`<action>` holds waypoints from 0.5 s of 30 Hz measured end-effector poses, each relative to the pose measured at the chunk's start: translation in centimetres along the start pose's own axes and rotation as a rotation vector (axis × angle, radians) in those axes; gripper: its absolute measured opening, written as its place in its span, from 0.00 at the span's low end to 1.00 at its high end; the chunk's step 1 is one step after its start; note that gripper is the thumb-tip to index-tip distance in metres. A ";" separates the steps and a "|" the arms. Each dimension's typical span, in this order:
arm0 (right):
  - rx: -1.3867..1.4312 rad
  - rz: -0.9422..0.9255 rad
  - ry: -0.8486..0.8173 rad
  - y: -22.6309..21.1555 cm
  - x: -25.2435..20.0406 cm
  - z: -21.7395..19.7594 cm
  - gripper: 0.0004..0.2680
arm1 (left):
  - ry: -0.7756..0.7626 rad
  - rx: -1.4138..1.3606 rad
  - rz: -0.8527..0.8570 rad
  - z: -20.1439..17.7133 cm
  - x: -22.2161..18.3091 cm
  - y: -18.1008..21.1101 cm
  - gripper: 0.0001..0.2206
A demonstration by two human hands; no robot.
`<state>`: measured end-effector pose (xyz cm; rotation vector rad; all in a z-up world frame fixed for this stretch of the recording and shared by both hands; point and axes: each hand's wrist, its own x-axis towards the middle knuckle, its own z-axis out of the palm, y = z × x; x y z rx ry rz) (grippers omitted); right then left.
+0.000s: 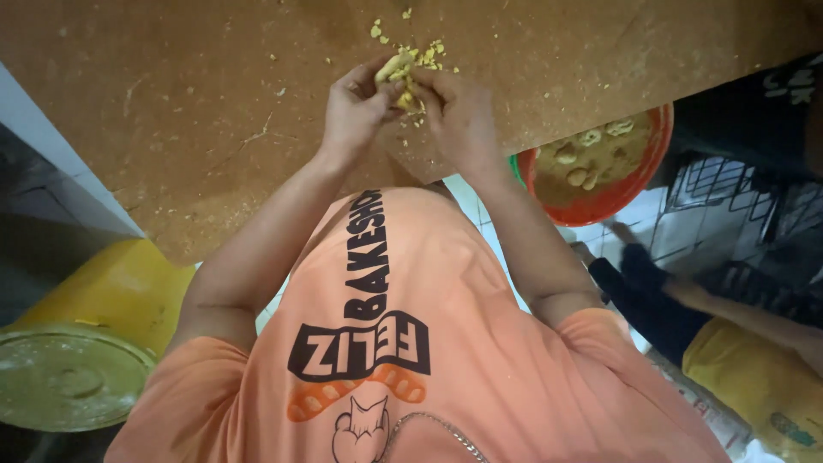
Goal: Filling small pieces of dough with a yellow mixture and shaping them into balls on a wooden surface.
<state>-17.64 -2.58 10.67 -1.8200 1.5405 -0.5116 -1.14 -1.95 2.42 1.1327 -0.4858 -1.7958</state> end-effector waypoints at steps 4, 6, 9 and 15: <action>0.044 0.073 0.095 1.5 0.2 -0.6 0.03 | 0.020 0.103 -0.098 0.9 -0.9 1.3 0.17; 0.046 0.126 0.106 2.3 0.3 -1.5 0.03 | -0.007 0.120 -0.082 1.3 -1.1 1.5 0.17; 0.536 0.271 -0.007 3.2 0.1 -2.1 0.20 | -0.069 0.043 -0.011 2.0 -1.6 1.8 0.18; 0.811 0.310 0.012 4.8 -0.5 -0.8 0.13 | -0.116 0.304 0.168 2.9 -2.0 2.0 0.16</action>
